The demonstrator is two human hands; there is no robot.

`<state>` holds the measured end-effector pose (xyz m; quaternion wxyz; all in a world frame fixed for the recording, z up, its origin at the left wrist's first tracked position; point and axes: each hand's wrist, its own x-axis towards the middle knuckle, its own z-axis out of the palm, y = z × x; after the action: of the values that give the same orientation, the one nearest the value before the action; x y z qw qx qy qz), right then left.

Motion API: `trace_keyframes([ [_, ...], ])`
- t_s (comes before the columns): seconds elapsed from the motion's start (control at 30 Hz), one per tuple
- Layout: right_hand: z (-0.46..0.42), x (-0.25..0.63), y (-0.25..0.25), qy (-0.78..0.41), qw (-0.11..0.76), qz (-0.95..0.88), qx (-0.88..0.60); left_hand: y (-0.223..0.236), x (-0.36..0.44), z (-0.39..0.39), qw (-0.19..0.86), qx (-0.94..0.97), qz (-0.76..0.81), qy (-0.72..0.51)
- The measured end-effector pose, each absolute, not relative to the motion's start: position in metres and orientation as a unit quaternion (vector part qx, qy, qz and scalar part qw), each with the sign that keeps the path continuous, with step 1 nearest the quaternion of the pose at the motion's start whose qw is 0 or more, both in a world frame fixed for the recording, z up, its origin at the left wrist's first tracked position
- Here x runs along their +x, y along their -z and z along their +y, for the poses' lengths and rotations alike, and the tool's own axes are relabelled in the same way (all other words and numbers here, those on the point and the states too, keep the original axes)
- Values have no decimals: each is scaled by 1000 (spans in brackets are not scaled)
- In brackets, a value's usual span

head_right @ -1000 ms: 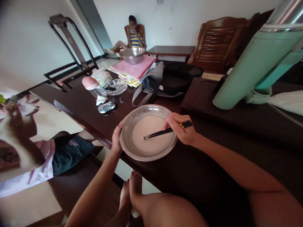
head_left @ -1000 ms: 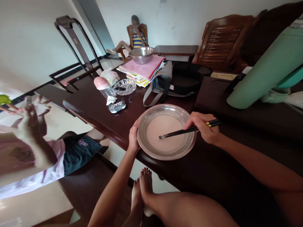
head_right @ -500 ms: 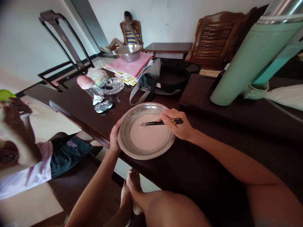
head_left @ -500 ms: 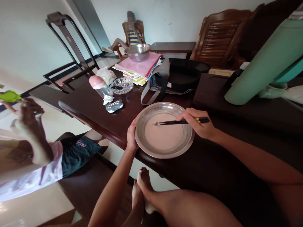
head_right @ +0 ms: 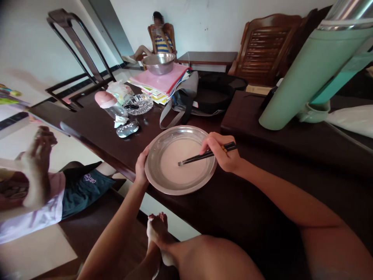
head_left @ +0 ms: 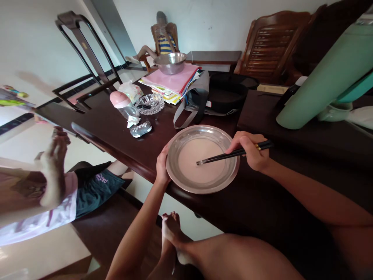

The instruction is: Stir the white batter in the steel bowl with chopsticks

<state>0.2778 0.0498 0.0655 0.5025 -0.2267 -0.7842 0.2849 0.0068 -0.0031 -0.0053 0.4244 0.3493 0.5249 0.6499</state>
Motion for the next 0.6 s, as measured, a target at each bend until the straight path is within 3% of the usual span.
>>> trace_keyframes([
  [0.13,51,276,-64,-253,450,-825,-228,8,5,-2,423,351,528,-648],
  [0.3,53,279,-64,-267,519,-769,-262,5,7,-1,422,350,531,-646],
  [0.5,53,278,-67,-261,459,-813,-246,-2,11,-3,435,349,511,-655],
  [0.6,53,279,-68,-266,502,-778,-269,1,10,-3,432,347,517,-652],
])
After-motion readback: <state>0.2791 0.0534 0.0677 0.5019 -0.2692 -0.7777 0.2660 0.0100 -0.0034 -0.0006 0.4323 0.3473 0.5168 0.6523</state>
